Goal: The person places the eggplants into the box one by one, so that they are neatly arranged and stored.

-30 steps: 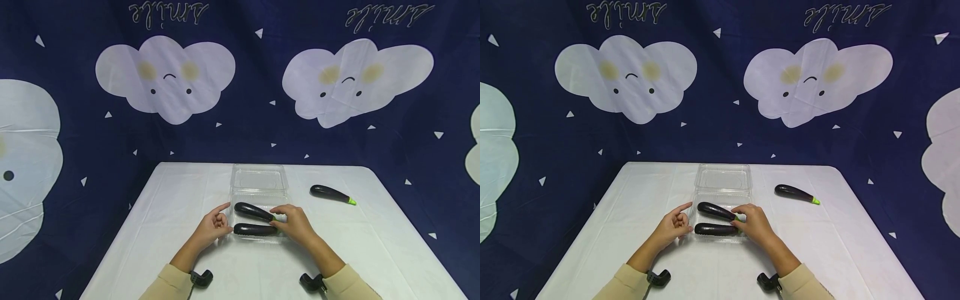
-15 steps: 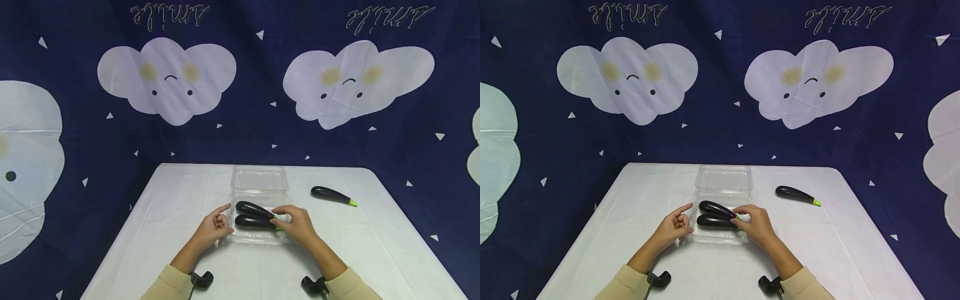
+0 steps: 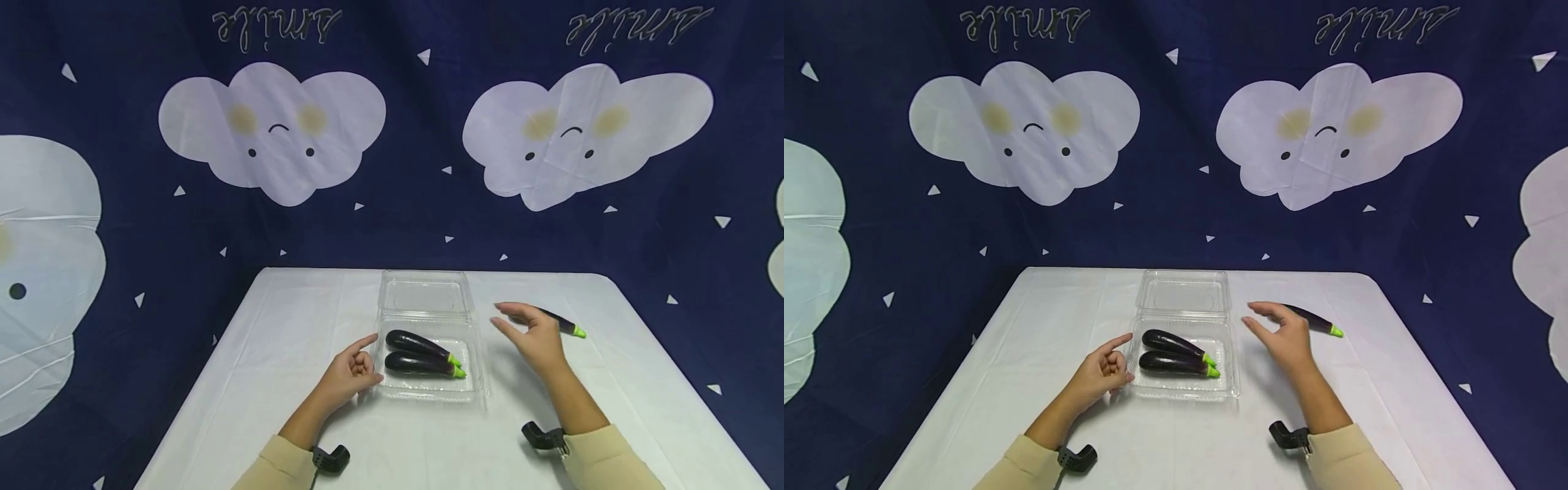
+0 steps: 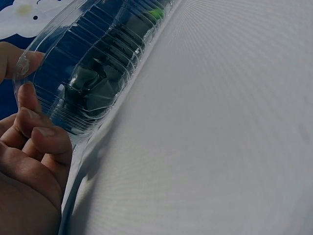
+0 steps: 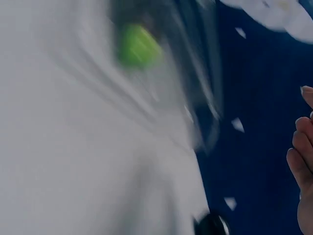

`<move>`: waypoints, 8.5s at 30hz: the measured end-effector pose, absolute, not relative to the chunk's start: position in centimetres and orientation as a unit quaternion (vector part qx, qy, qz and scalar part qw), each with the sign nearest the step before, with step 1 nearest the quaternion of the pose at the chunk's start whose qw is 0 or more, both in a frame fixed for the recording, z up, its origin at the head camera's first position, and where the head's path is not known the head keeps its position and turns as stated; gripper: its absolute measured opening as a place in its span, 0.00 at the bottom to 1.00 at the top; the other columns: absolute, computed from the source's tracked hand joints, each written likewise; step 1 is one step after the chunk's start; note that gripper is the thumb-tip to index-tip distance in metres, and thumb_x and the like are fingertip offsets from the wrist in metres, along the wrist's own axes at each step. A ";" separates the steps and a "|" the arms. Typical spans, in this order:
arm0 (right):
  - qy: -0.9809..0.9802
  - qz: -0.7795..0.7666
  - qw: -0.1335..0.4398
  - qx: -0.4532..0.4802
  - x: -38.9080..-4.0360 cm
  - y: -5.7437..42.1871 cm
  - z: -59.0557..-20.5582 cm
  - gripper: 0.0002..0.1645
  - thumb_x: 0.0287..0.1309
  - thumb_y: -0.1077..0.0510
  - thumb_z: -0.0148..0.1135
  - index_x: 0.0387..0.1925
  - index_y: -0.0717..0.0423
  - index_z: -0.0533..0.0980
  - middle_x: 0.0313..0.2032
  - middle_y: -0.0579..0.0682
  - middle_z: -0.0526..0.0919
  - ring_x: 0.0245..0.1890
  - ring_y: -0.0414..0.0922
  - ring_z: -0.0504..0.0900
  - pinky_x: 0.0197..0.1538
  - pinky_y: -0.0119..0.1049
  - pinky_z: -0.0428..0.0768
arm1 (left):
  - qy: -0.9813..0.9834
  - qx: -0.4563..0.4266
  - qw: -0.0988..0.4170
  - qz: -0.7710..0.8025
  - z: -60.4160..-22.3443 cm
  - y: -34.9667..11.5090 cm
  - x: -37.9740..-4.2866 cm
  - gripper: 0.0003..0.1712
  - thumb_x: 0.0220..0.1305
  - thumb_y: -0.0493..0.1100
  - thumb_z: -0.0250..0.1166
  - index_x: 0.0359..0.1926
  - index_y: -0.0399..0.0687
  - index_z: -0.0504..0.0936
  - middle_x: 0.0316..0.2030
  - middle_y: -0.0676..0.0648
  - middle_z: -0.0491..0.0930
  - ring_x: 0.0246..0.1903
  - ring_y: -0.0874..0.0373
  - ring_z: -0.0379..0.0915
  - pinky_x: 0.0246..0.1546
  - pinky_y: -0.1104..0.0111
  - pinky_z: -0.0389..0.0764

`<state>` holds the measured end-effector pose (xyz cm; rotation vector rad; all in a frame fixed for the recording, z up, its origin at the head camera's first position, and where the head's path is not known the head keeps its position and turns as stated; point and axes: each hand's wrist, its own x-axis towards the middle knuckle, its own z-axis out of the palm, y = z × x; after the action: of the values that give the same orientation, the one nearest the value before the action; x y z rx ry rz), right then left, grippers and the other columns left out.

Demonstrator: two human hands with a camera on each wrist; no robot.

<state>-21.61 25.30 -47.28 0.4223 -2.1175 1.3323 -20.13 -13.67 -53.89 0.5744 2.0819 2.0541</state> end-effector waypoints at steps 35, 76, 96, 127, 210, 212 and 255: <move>-0.914 0.388 0.114 -0.035 -23.1 45.6 -54.1 0.46 0.60 0.37 0.76 0.67 0.66 0.77 0.64 0.66 0.78 0.67 0.70 0.70 0.65 0.66 0.68 | 0.687 0.211 0.076 0.692 -53.9 -13.8 -20.1 0.49 0.56 0.24 0.72 0.77 0.28 0.60 0.28 0.48 0.76 0.21 0.64 0.68 0.19 0.75 0.71; -0.894 0.415 0.146 -0.087 -23.8 43.2 -53.5 0.32 0.61 0.41 0.77 0.56 0.61 0.85 0.52 0.59 0.87 0.52 0.45 0.84 0.55 0.40 0.82 | 0.697 0.203 0.073 0.683 -53.7 -13.7 -19.8 0.49 0.57 0.24 0.72 0.78 0.30 0.61 0.28 0.46 0.76 0.21 0.63 0.68 0.20 0.75 0.72; -0.819 0.536 0.182 0.089 -20.0 32.3 -50.1 0.16 0.60 0.63 0.78 0.48 0.66 0.87 0.45 0.58 0.90 0.48 0.33 0.84 0.52 0.24 0.79 | 0.698 0.204 0.074 0.682 -53.8 -13.8 -19.9 0.49 0.57 0.24 0.73 0.78 0.32 0.62 0.29 0.46 0.76 0.22 0.63 0.68 0.20 0.75 0.72; -0.800 0.492 0.200 0.280 -18.3 22.8 -50.9 0.18 0.42 0.77 0.81 0.37 0.62 0.89 0.38 0.53 0.90 0.40 0.44 0.89 0.52 0.23 0.78 | 0.692 0.219 0.074 0.684 -53.9 -13.7 -20.3 0.49 0.57 0.24 0.72 0.78 0.28 0.60 0.28 0.47 0.76 0.23 0.63 0.69 0.21 0.75 0.72; -0.692 0.717 0.007 0.088 -25.0 23.8 -53.6 0.36 0.79 0.69 0.46 0.81 0.68 0.48 0.77 0.63 0.62 0.78 0.61 0.52 0.78 0.53 0.46 | 0.636 0.064 -0.016 0.769 -53.2 -8.6 -29.0 0.40 0.70 0.25 0.55 0.80 0.32 0.55 0.76 0.35 0.63 0.73 0.37 0.59 0.65 0.58 0.71; -0.688 0.720 0.013 0.091 -25.0 23.8 -53.5 0.37 0.78 0.70 0.46 0.81 0.68 0.48 0.77 0.63 0.62 0.78 0.61 0.53 0.78 0.52 0.47 | 0.634 0.064 -0.028 0.770 -53.2 -8.6 -28.9 0.41 0.67 0.24 0.56 0.80 0.33 0.56 0.75 0.36 0.64 0.72 0.36 0.60 0.62 0.61 0.72; -0.824 0.546 -0.020 0.151 -21.7 26.4 -52.4 0.26 0.82 0.54 0.52 0.72 0.64 0.72 0.48 0.59 0.86 0.46 0.55 0.86 0.49 0.41 0.85 | 0.802 0.175 -0.012 0.571 -52.5 -13.5 -24.4 0.25 0.73 0.34 0.56 0.68 0.39 0.80 0.35 0.49 0.82 0.32 0.56 0.76 0.32 0.66 0.81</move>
<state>-21.66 26.43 -52.42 0.4812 -2.6210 1.7370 -24.38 -13.46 -52.52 0.5525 2.5395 1.8075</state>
